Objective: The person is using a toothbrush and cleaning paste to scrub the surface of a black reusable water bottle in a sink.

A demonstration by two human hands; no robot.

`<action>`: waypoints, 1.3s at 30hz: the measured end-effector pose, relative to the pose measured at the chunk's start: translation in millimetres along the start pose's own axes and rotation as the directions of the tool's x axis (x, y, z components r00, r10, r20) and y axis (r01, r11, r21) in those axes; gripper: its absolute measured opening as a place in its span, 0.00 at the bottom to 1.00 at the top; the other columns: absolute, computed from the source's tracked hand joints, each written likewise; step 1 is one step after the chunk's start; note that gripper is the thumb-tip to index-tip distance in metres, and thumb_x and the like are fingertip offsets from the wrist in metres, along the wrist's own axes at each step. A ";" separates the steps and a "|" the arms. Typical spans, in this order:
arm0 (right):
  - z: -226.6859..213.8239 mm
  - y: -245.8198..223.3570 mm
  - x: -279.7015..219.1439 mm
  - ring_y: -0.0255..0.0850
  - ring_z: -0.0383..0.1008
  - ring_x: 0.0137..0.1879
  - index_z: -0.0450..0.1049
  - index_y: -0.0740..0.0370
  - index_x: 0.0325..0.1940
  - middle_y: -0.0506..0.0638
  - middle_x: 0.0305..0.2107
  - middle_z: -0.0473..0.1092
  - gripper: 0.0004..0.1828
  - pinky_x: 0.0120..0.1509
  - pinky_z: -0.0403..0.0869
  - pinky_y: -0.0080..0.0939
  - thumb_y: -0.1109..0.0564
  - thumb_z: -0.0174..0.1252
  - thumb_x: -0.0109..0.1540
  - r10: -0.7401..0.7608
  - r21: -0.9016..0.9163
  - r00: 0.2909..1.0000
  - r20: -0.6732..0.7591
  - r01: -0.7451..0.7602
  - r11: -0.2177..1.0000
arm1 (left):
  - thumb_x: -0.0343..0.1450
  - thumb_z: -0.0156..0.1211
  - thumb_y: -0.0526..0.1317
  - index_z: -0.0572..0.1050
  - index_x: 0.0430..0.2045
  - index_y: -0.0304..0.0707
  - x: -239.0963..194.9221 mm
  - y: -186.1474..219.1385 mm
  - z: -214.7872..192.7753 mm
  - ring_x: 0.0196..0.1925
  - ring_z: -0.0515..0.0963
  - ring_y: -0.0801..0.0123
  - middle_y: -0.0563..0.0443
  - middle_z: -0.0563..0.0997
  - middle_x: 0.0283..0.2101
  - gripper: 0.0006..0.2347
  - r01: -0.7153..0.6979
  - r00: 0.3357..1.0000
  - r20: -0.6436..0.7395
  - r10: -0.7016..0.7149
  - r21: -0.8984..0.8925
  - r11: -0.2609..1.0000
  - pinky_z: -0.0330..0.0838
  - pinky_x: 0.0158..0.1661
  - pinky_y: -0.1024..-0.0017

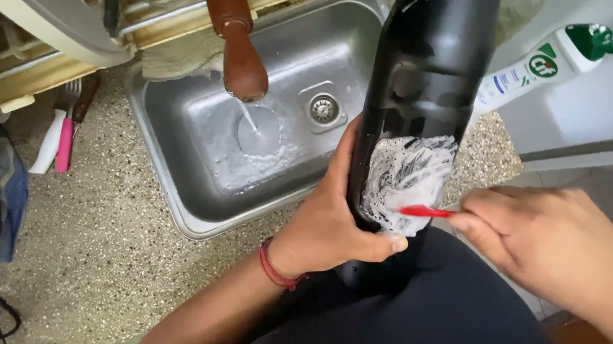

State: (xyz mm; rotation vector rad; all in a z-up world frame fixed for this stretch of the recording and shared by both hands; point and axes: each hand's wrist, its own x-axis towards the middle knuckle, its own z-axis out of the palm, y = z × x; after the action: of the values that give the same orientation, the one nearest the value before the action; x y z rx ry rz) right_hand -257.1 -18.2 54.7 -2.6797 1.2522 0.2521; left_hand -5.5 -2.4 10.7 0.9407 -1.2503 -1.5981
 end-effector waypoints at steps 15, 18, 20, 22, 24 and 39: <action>-25.8 -17.6 5.5 0.33 0.73 0.17 0.68 0.36 0.29 0.34 0.11 0.68 0.23 0.19 0.77 0.35 0.29 0.34 0.64 0.239 -0.082 0.943 0.231 -0.226 0.971 | 0.54 0.66 0.33 0.43 0.70 0.41 5.1 11.2 2.7 0.60 0.69 0.68 0.49 0.68 0.61 0.47 -0.003 1.000 0.002 0.003 -0.038 0.999 0.65 0.59 0.72; -24.8 -6.3 -1.7 0.31 0.72 0.16 0.71 0.33 0.31 0.33 0.10 0.67 0.22 0.17 0.79 0.30 0.31 0.35 0.65 0.290 -0.137 0.936 0.198 -0.267 0.954 | 0.54 0.65 0.33 0.41 0.70 0.43 5.7 15.0 1.6 0.61 0.70 0.67 0.48 0.69 0.61 0.48 0.043 0.999 -0.006 -0.043 -0.032 0.999 0.67 0.59 0.69; -12.0 -13.7 -6.7 0.35 0.73 0.19 0.69 0.36 0.29 0.35 0.13 0.67 0.20 0.19 0.77 0.38 0.31 0.38 0.65 0.195 -0.108 0.969 0.151 -0.180 0.978 | 0.53 0.66 0.35 0.41 0.70 0.43 4.4 12.8 2.4 0.63 0.68 0.69 0.49 0.68 0.63 0.49 0.052 0.998 -0.021 -0.053 -0.005 0.999 0.65 0.60 0.70; -8.8 -10.1 -5.9 0.38 0.74 0.22 0.67 0.39 0.28 0.36 0.15 0.67 0.20 0.21 0.75 0.46 0.31 0.41 0.65 0.096 -0.080 0.991 0.098 -0.089 0.993 | 0.52 0.67 0.36 0.41 0.70 0.42 4.8 12.2 1.7 0.64 0.67 0.71 0.49 0.66 0.65 0.50 0.064 0.997 -0.038 -0.063 0.023 0.998 0.62 0.62 0.72; -14.8 3.7 -0.9 0.41 0.75 0.26 0.71 0.42 0.36 0.36 0.20 0.72 0.20 0.27 0.74 0.47 0.33 0.39 0.66 0.238 -0.200 0.971 -0.030 -0.239 0.950 | 0.55 0.65 0.33 0.42 0.70 0.40 5.6 12.3 0.4 0.66 0.65 0.68 0.48 0.65 0.65 0.47 -0.027 1.000 -0.005 0.027 -0.039 0.999 0.60 0.64 0.70; -16.5 -23.8 10.1 0.34 0.72 0.16 0.69 0.39 0.29 0.35 0.13 0.67 0.20 0.16 0.79 0.37 0.33 0.38 0.67 0.126 -0.020 0.977 0.170 -0.125 0.992 | 0.54 0.65 0.35 0.42 0.69 0.40 6.1 4.6 -1.9 0.63 0.69 0.68 0.47 0.70 0.61 0.47 -0.002 1.000 -0.019 0.002 -0.033 0.999 0.61 0.64 0.69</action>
State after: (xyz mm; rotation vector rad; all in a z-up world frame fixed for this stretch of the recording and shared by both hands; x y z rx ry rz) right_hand -231.1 -14.4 70.5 -2.5259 1.3702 0.4952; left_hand -5.0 -9.3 14.5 0.9311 -1.2077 -1.6003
